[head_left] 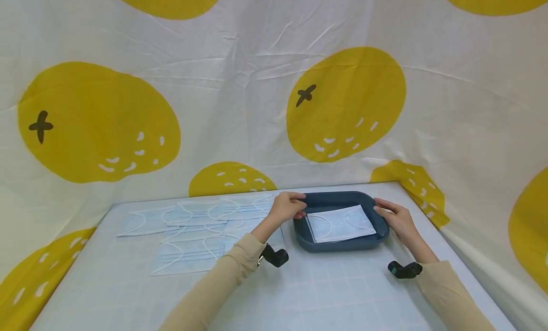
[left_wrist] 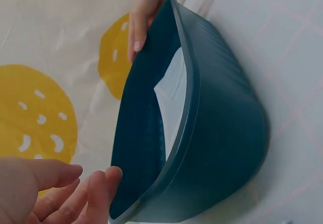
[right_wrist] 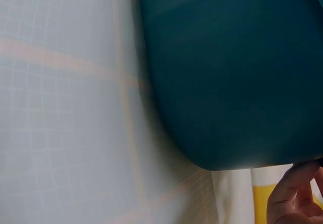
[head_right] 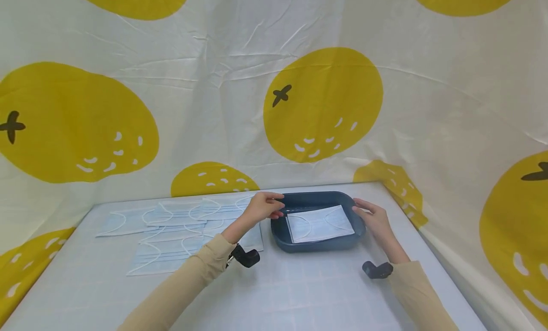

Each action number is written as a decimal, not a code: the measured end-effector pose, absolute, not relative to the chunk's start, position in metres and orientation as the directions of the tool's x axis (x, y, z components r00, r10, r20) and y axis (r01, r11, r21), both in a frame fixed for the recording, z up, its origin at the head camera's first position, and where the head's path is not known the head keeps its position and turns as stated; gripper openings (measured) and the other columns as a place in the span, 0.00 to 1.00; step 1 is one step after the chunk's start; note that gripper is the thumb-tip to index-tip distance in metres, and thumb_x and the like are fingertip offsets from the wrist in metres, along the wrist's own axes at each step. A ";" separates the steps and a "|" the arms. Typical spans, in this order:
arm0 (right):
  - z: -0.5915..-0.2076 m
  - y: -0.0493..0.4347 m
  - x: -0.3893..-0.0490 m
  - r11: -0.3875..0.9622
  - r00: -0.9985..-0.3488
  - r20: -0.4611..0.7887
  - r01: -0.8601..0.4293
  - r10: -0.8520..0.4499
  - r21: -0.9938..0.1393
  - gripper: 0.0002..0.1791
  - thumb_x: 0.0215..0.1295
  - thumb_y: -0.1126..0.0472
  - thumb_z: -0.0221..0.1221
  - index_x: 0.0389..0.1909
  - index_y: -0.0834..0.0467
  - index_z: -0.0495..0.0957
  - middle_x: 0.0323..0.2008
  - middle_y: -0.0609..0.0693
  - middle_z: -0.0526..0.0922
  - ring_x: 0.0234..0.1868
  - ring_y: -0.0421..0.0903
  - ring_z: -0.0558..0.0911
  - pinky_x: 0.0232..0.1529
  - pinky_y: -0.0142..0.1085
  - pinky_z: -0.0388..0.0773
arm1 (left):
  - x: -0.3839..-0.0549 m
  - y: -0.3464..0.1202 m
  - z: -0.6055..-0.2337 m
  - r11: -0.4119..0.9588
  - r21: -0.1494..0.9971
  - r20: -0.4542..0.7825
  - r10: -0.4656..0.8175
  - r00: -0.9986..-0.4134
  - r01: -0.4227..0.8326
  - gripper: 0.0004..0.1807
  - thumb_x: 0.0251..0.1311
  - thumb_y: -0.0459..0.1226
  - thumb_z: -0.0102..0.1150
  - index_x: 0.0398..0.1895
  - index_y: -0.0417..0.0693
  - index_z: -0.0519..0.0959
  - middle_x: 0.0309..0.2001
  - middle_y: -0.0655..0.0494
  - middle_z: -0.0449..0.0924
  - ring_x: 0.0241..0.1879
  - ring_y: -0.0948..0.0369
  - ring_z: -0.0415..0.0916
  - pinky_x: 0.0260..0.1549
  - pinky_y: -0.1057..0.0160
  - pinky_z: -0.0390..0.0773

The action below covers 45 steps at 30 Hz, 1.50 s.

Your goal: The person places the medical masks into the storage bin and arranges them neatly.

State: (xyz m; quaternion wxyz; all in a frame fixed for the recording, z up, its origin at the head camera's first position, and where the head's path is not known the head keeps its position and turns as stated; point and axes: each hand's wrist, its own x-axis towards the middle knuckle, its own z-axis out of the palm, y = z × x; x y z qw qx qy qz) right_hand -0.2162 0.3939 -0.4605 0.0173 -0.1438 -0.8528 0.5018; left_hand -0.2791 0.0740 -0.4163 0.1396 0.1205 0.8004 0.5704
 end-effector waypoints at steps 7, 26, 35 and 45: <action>-0.460 0.396 -0.217 0.470 -0.964 -0.091 0.204 0.251 -0.859 0.34 0.71 0.42 0.49 0.71 0.57 0.61 0.68 0.62 0.66 0.68 0.55 0.64 0.67 0.42 0.68 | -0.282 0.045 -0.411 0.290 0.956 -0.060 0.337 -0.940 0.043 0.18 0.62 0.34 0.59 0.56 0.39 0.78 0.44 0.37 0.84 0.28 0.59 0.84 0.29 0.66 0.84; -0.460 0.394 -0.217 0.481 -0.968 -0.086 0.194 0.237 -0.855 0.35 0.70 0.42 0.49 0.70 0.58 0.62 0.68 0.63 0.66 0.67 0.54 0.64 0.58 0.26 0.74 | -0.277 -0.049 -0.413 0.317 0.948 -0.073 0.232 -0.970 0.005 0.21 0.65 0.36 0.57 0.60 0.42 0.74 0.50 0.38 0.82 0.34 0.57 0.85 0.34 0.65 0.84; -0.460 0.398 -0.212 0.491 -0.963 -0.100 0.214 0.249 -0.844 0.36 0.69 0.40 0.50 0.70 0.57 0.62 0.68 0.62 0.65 0.62 0.47 0.67 0.55 0.23 0.74 | -0.271 -0.099 -0.437 0.349 0.937 -0.046 0.164 -0.985 0.014 0.22 0.65 0.38 0.57 0.61 0.41 0.74 0.50 0.37 0.81 0.37 0.54 0.85 0.32 0.67 0.83; -0.460 0.396 -0.215 0.489 -0.964 -0.111 0.219 0.241 -0.844 0.36 0.69 0.40 0.50 0.71 0.57 0.62 0.68 0.62 0.66 0.61 0.44 0.68 0.56 0.24 0.75 | -0.255 -0.166 -0.451 0.389 0.921 -0.033 0.080 -0.996 0.000 0.25 0.65 0.41 0.58 0.62 0.38 0.72 0.50 0.35 0.81 0.33 0.64 0.84 0.31 0.69 0.83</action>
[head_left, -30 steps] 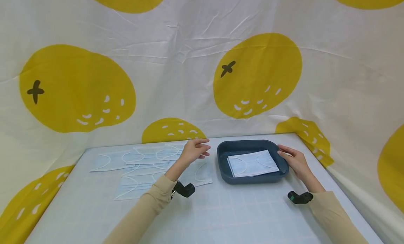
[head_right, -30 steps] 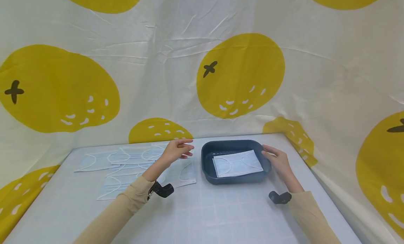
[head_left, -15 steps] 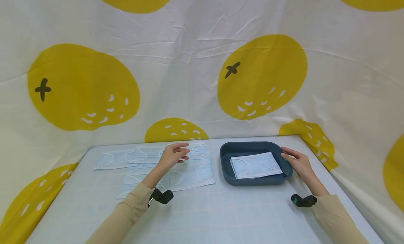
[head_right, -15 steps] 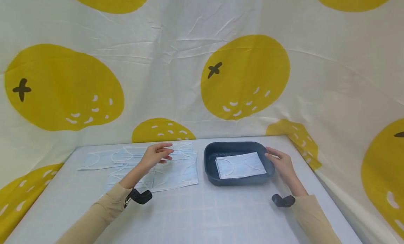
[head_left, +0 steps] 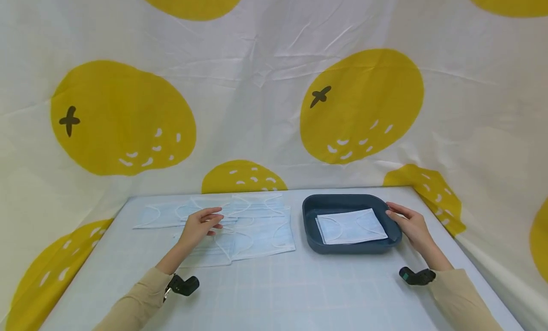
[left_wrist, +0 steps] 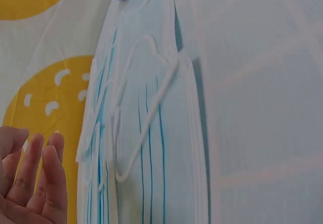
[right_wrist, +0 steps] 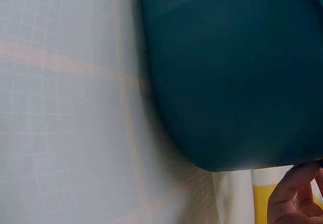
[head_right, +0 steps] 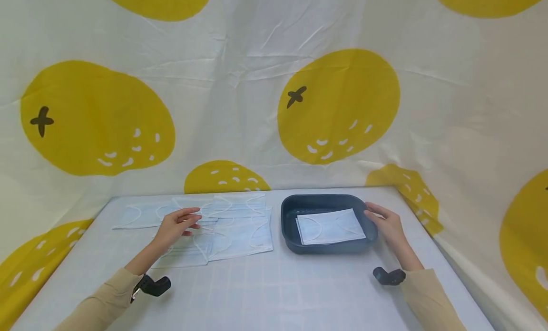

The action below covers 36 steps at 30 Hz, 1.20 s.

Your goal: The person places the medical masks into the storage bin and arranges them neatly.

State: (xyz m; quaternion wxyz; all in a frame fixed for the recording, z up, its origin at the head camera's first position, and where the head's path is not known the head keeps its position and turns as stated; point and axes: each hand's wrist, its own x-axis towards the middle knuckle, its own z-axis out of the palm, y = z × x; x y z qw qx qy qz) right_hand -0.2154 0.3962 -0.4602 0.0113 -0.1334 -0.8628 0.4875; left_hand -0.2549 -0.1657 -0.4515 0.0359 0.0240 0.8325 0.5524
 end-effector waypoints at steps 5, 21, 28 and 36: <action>-0.460 0.396 -0.215 0.478 -0.964 -0.112 0.218 0.241 -0.851 0.36 0.69 0.41 0.51 0.71 0.56 0.61 0.68 0.62 0.65 0.53 0.30 0.68 0.52 0.20 0.74 | -0.249 -0.195 -0.451 0.441 0.898 -0.015 0.043 -0.999 0.005 0.26 0.64 0.42 0.59 0.61 0.37 0.72 0.49 0.37 0.82 0.33 0.64 0.84 0.31 0.70 0.82; -0.461 0.397 -0.215 0.482 -0.964 -0.104 0.215 0.247 -0.849 0.36 0.69 0.40 0.51 0.70 0.58 0.62 0.66 0.60 0.67 0.49 0.25 0.66 0.51 0.19 0.74 | -0.245 -0.263 -0.445 0.481 0.876 -0.019 -0.037 -0.999 -0.035 0.32 0.66 0.49 0.54 0.65 0.35 0.67 0.49 0.41 0.83 0.36 0.66 0.84 0.36 0.67 0.84; -0.459 0.393 -0.215 0.478 -0.960 -0.103 0.221 0.261 -0.850 0.35 0.69 0.42 0.52 0.70 0.59 0.62 0.67 0.63 0.66 0.43 0.19 0.65 0.45 0.15 0.74 | -0.249 -0.295 -0.445 0.452 0.891 0.014 -0.126 -0.992 -0.045 0.33 0.66 0.48 0.56 0.65 0.33 0.67 0.33 0.75 0.83 0.30 0.73 0.82 0.32 0.70 0.83; -0.458 0.394 -0.214 0.511 -0.961 -0.091 0.218 0.261 -0.831 0.36 0.69 0.41 0.51 0.70 0.58 0.62 0.67 0.63 0.67 0.51 0.28 0.68 0.44 0.15 0.74 | -0.257 -0.326 -0.441 0.419 0.908 0.056 -0.155 -0.986 -0.014 0.32 0.66 0.46 0.56 0.63 0.30 0.67 0.27 0.86 0.77 0.27 0.78 0.80 0.30 0.74 0.82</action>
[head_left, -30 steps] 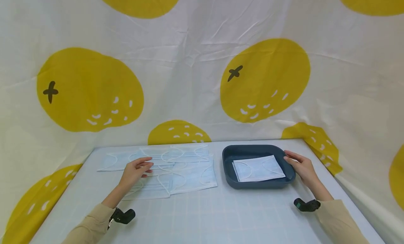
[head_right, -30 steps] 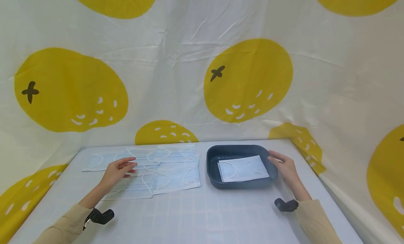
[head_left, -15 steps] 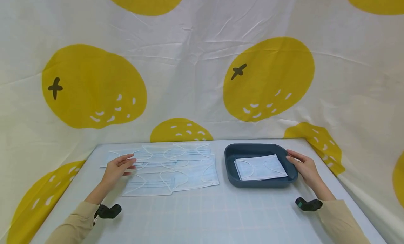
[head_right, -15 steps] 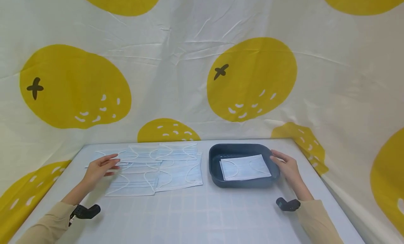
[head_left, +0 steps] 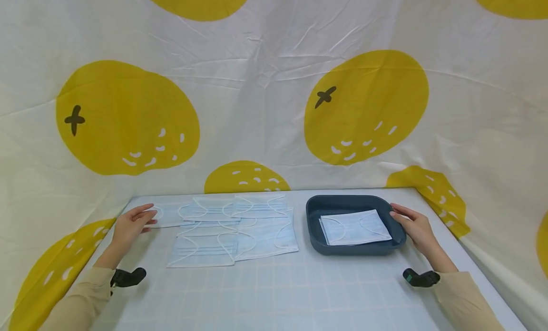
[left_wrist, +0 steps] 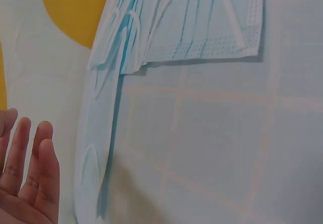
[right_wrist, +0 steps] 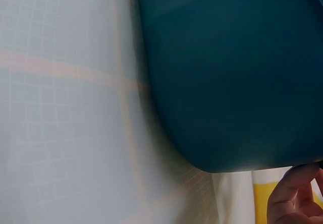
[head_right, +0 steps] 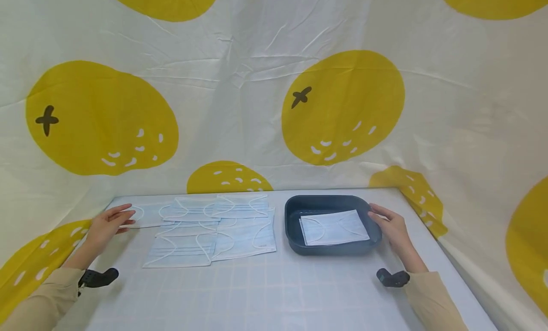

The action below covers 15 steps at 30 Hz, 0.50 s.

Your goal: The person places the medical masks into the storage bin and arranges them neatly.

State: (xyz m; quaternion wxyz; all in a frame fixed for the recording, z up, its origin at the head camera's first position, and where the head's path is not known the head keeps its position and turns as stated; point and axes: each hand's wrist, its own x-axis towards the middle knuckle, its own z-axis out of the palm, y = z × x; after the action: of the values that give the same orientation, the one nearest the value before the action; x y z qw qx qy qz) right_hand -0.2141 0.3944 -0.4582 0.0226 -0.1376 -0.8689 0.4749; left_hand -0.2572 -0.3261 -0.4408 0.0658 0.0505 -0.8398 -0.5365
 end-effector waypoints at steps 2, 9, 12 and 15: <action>-0.458 0.395 -0.214 0.516 -0.962 -0.085 0.212 0.259 -0.830 0.36 0.69 0.41 0.51 0.70 0.59 0.62 0.67 0.63 0.67 0.51 0.28 0.68 0.44 0.14 0.73 | -0.260 -0.331 -0.439 0.403 0.915 0.066 -0.142 -0.988 0.003 0.27 0.66 0.45 0.56 0.60 0.33 0.70 0.27 0.85 0.77 0.28 0.77 0.80 0.30 0.74 0.82; -0.462 0.394 -0.216 0.487 -0.963 -0.095 0.210 0.251 -0.848 0.36 0.68 0.41 0.52 0.70 0.59 0.63 0.67 0.65 0.66 0.50 0.29 0.69 0.41 0.13 0.71 | -0.259 -0.351 -0.436 0.402 0.914 -0.001 -0.124 -0.992 -0.051 0.28 0.68 0.45 0.52 0.63 0.33 0.67 0.28 0.85 0.77 0.30 0.77 0.80 0.32 0.76 0.81; -0.464 0.393 -0.218 0.488 -0.960 -0.110 0.226 0.256 -0.843 0.37 0.68 0.41 0.51 0.70 0.59 0.62 0.67 0.64 0.66 0.55 0.38 0.71 0.45 0.17 0.74 | -0.259 -0.359 -0.439 0.396 0.912 -0.043 -0.158 -0.987 -0.103 0.31 0.68 0.45 0.52 0.65 0.30 0.64 0.26 0.85 0.77 0.29 0.77 0.80 0.32 0.75 0.81; -0.463 0.392 -0.218 0.492 -0.960 -0.116 0.233 0.256 -0.839 0.36 0.69 0.40 0.50 0.70 0.59 0.62 0.68 0.64 0.65 0.60 0.48 0.70 0.56 0.28 0.76 | -0.261 -0.366 -0.443 0.403 0.902 -0.085 -0.181 -0.980 -0.153 0.34 0.68 0.45 0.52 0.67 0.28 0.61 0.26 0.85 0.76 0.29 0.77 0.80 0.32 0.74 0.82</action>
State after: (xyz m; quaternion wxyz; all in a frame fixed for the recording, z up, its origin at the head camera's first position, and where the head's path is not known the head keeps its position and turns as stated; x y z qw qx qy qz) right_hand -0.2181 0.3918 -0.4632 0.0119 -0.1415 -0.8635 0.4839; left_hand -0.2605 -0.3657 -0.4429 0.0134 0.0997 -0.8374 -0.5372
